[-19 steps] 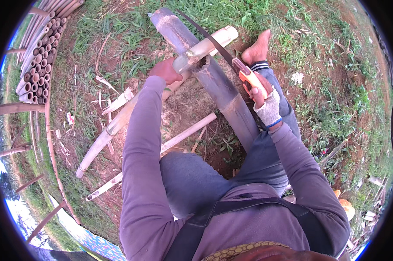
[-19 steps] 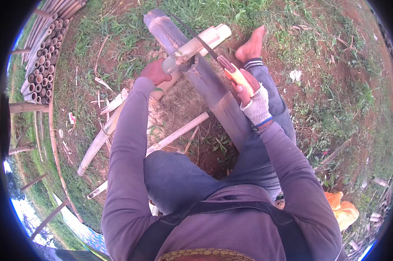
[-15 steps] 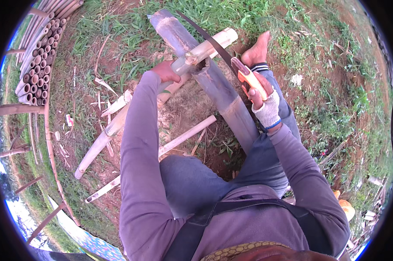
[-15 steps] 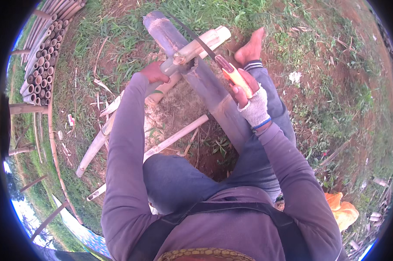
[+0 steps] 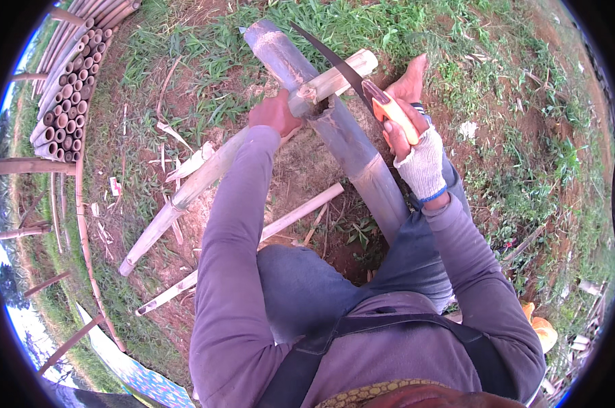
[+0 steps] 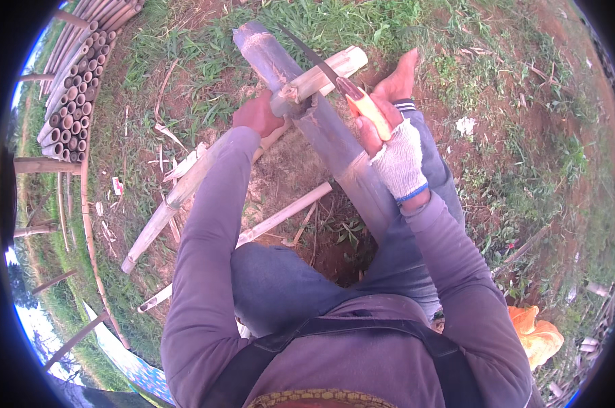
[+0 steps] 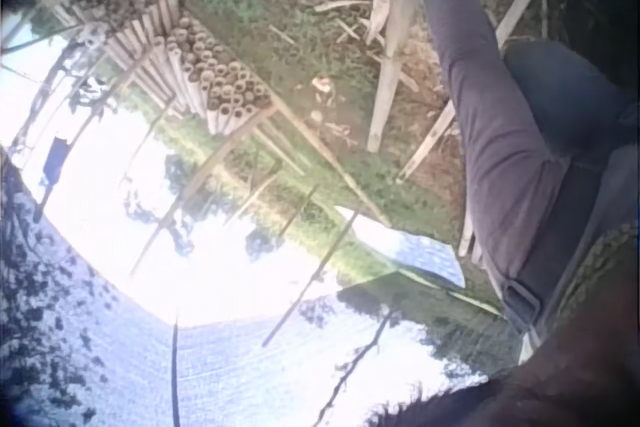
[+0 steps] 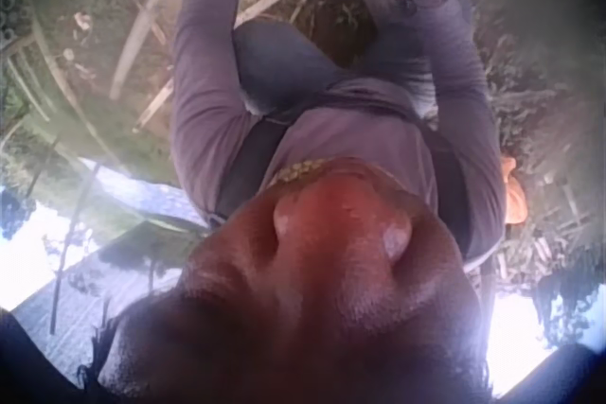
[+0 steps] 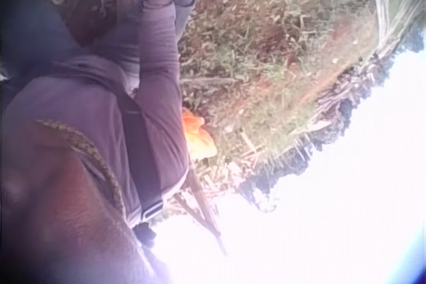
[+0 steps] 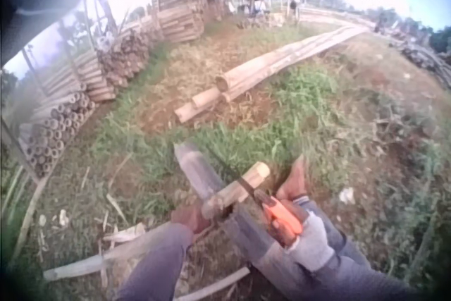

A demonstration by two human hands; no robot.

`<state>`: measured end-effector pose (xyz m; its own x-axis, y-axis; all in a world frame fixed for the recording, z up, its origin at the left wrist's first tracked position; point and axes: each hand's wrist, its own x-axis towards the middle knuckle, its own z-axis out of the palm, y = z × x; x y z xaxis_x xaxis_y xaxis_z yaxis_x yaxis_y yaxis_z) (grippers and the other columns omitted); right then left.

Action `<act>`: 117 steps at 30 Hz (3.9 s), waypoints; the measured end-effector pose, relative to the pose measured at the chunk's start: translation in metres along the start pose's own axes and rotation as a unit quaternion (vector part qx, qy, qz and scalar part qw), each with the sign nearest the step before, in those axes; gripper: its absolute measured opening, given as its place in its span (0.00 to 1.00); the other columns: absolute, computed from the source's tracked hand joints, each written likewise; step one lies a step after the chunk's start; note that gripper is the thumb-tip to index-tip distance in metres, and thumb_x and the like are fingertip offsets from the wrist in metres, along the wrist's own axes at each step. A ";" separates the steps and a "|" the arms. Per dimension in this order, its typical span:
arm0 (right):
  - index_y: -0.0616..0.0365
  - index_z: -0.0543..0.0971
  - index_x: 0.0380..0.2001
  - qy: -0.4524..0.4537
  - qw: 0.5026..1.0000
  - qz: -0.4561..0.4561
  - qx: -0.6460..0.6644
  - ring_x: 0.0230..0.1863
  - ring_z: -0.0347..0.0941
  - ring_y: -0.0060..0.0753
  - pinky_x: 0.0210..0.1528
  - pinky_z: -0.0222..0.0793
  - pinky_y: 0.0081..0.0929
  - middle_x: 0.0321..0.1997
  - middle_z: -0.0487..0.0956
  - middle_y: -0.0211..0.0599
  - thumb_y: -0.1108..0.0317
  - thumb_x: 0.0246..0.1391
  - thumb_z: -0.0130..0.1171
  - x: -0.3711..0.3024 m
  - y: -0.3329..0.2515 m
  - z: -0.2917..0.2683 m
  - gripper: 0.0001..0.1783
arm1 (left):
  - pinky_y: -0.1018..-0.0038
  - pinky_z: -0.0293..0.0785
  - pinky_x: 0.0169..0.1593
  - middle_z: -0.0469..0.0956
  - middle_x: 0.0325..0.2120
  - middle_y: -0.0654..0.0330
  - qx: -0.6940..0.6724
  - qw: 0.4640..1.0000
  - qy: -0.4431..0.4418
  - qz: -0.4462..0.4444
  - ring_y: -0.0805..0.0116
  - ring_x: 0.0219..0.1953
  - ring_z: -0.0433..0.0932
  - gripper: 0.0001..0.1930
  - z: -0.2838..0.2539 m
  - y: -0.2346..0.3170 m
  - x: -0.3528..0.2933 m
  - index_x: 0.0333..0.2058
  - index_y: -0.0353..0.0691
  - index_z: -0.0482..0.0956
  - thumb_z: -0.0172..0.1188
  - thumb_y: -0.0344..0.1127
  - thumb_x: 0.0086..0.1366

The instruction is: The person uses a hand saw to cut long bamboo poles into shorter sections. They position each pole on a wooden support, saw through it, and then move the cut pieces aside to continue with the next pole.

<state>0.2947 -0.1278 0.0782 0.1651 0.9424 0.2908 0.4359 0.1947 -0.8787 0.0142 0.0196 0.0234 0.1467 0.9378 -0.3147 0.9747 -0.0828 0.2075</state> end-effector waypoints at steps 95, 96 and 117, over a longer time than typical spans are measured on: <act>0.63 0.79 0.61 0.011 0.998 -0.021 -0.050 0.44 0.88 0.45 0.47 0.83 0.35 0.48 0.88 0.50 0.70 0.66 0.67 -0.013 0.004 -0.005 0.22 | 0.56 0.81 0.61 0.87 0.53 0.52 -0.036 0.996 -0.066 0.038 0.49 0.55 0.85 0.42 0.002 -0.010 0.029 0.63 0.50 0.80 0.76 0.57 0.48; 0.64 0.79 0.61 -0.005 0.996 -0.027 -0.079 0.44 0.88 0.45 0.48 0.83 0.35 0.50 0.88 0.51 0.70 0.66 0.67 -0.020 0.003 -0.011 0.22 | 0.57 0.81 0.61 0.87 0.53 0.52 -0.036 0.997 -0.062 0.038 0.49 0.55 0.85 0.42 0.004 -0.017 0.030 0.63 0.51 0.80 0.76 0.57 0.49; 0.61 0.82 0.58 0.042 0.995 -0.068 -0.052 0.42 0.88 0.44 0.45 0.81 0.34 0.45 0.89 0.51 0.64 0.66 0.69 -0.013 0.013 -0.008 0.20 | 0.58 0.81 0.61 0.87 0.52 0.49 -0.054 0.994 -0.071 0.060 0.47 0.54 0.86 0.41 0.003 -0.003 0.035 0.62 0.45 0.81 0.76 0.54 0.47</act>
<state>0.3051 -0.1399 0.0655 0.1691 0.8825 0.4388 0.5473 0.2862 -0.7865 0.0168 0.0515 0.0094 0.2897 0.8657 -0.4082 0.9265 -0.1466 0.3467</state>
